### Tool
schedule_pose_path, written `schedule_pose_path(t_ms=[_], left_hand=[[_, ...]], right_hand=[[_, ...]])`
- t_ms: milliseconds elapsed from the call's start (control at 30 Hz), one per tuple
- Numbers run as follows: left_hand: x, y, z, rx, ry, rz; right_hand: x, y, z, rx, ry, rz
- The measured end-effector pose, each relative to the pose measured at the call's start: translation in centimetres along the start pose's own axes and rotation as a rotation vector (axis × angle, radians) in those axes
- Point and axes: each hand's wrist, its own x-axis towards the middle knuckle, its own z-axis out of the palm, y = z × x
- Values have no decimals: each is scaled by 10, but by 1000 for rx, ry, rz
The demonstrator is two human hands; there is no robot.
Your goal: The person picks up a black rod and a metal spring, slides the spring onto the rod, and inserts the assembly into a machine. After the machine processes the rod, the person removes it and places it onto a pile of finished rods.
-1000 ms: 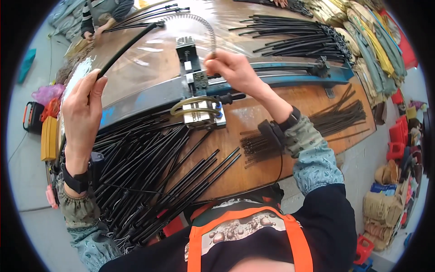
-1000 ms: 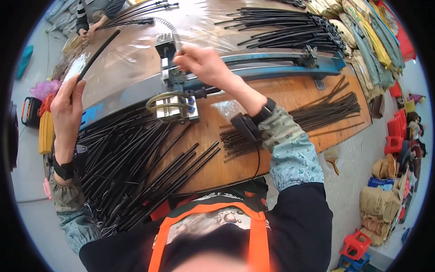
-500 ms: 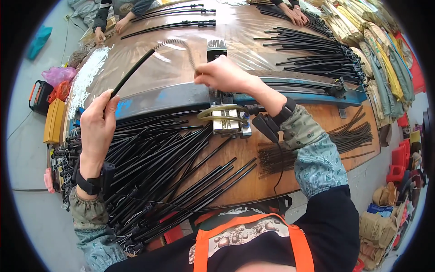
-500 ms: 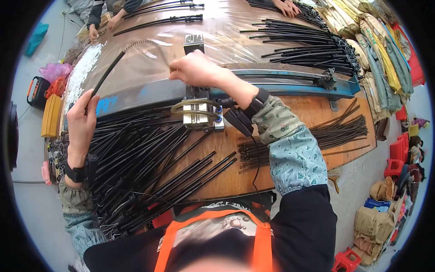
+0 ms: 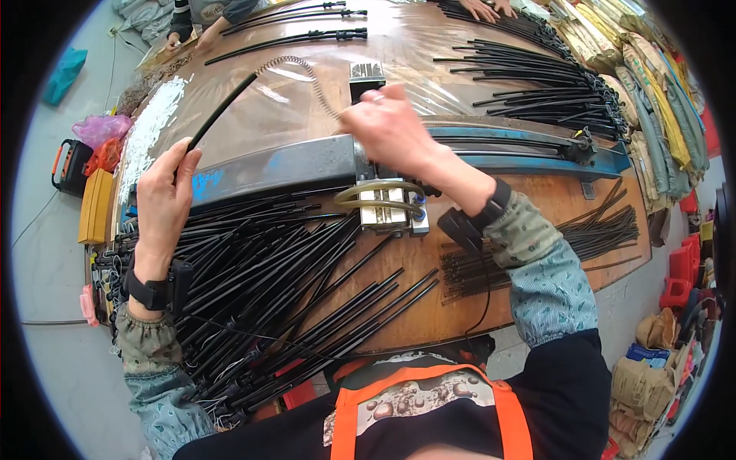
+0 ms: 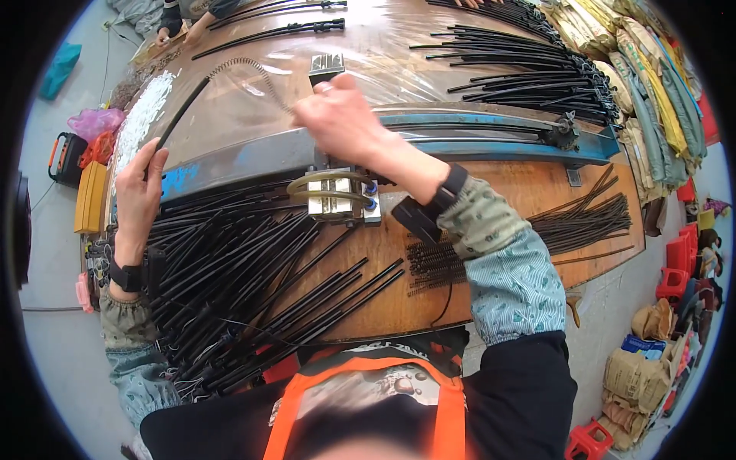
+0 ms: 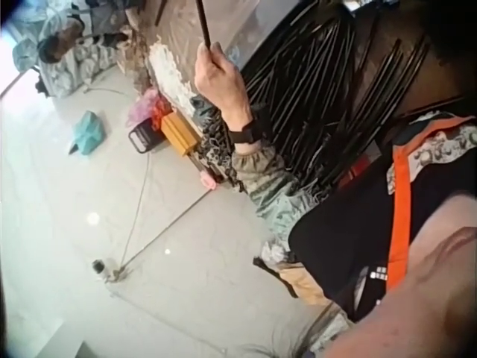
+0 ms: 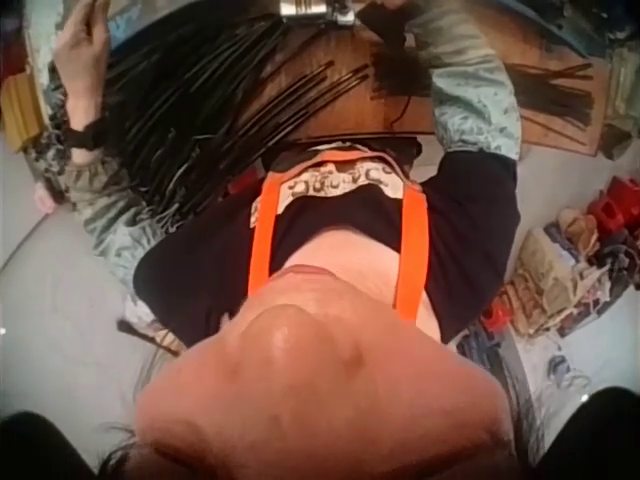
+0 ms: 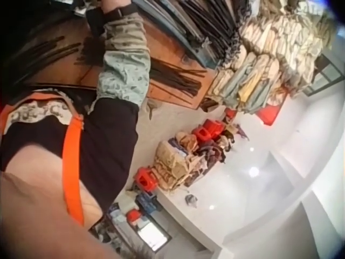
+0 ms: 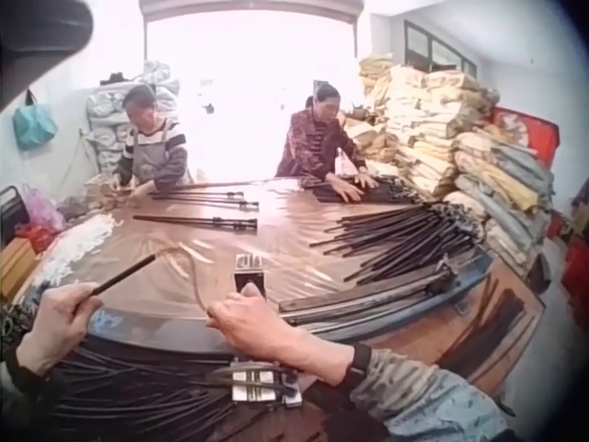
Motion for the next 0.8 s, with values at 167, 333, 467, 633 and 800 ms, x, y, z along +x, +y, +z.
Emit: schedule_pose_path(t_ms=[167, 333, 467, 633, 800], left_hand=[[-1, -3, 26, 113, -162, 165], [22, 34, 98, -37, -223, 310], [35, 54, 138, -79, -251, 339], [29, 54, 132, -191, -250, 259], [26, 54, 148, -229, -238, 219]], right_hand=[[-74, 42, -54, -254, 171, 57], [-137, 70, -88, -303, 189, 230], [-149, 65, -104, -282, 170, 247], [-150, 70, -94, -223, 160, 277], [-148, 73, -85, -216, 178, 255]])
